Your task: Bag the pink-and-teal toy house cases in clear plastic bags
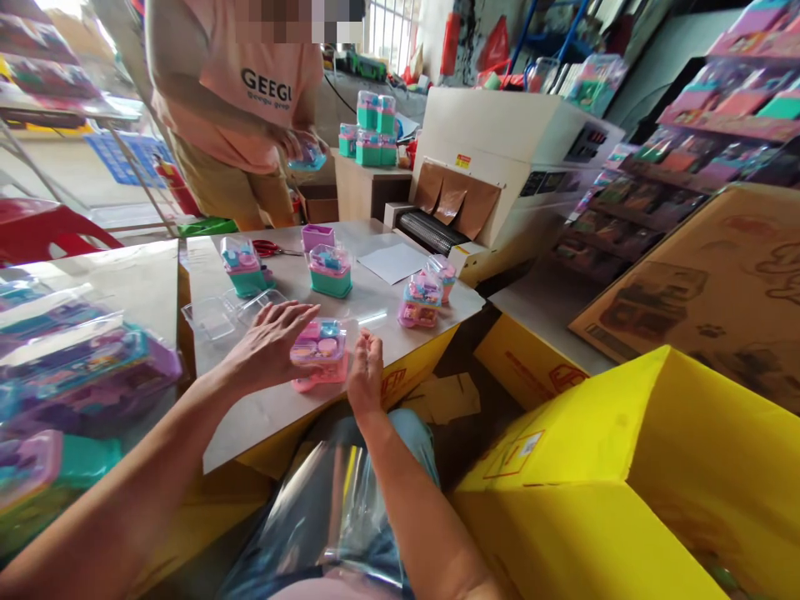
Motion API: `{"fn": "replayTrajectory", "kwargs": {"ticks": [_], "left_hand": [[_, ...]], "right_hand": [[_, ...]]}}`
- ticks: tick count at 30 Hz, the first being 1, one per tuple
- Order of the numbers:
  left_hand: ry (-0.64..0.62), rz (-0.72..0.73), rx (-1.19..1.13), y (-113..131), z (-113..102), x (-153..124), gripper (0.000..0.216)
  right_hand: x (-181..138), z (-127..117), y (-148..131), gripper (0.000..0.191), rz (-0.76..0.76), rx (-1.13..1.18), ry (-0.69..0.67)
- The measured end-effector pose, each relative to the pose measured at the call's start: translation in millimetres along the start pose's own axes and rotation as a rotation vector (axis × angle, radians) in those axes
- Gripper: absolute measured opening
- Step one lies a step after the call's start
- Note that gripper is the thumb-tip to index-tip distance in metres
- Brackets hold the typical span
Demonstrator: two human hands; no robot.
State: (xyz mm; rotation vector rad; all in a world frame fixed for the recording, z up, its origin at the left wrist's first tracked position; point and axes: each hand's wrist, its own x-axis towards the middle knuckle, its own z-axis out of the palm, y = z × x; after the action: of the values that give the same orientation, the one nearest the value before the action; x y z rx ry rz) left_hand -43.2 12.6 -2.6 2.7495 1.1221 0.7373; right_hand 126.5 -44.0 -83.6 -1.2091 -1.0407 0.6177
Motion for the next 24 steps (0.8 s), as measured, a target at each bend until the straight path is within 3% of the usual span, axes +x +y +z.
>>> {"fn": "replayTrajectory", "kwargs": {"ticks": [4,11,14,16,18,21,24], "left_hand": [[-0.239,0.013,0.138,-5,9,26,0.085],[-0.314,0.083,0.198,-8,8,30,0.071],[-0.287,0.086,0.154,-10,1,29,0.073],[-0.225,0.071,0.083,-13,-4,27,0.077],[-0.146,0.080,-0.010,-16,-9,23,0.082],[-0.054,0.107,-0.100,-15,-14,18,0.089],[-0.017,0.112,-0.115,-10,-16,16,0.089]], "right_hand": [[-2,-7,7,0.051,0.015,0.081,-0.162],[-3,-5,16,0.065,0.104,0.261,-0.319],[1,-7,19,0.060,0.114,0.265,-0.321],[6,-11,21,0.060,0.167,0.196,-0.184],[11,-16,24,0.064,0.311,0.176,-0.079],[17,-19,26,0.065,0.538,0.300,-0.251],[17,-15,24,0.061,0.621,0.393,-0.340]]}}
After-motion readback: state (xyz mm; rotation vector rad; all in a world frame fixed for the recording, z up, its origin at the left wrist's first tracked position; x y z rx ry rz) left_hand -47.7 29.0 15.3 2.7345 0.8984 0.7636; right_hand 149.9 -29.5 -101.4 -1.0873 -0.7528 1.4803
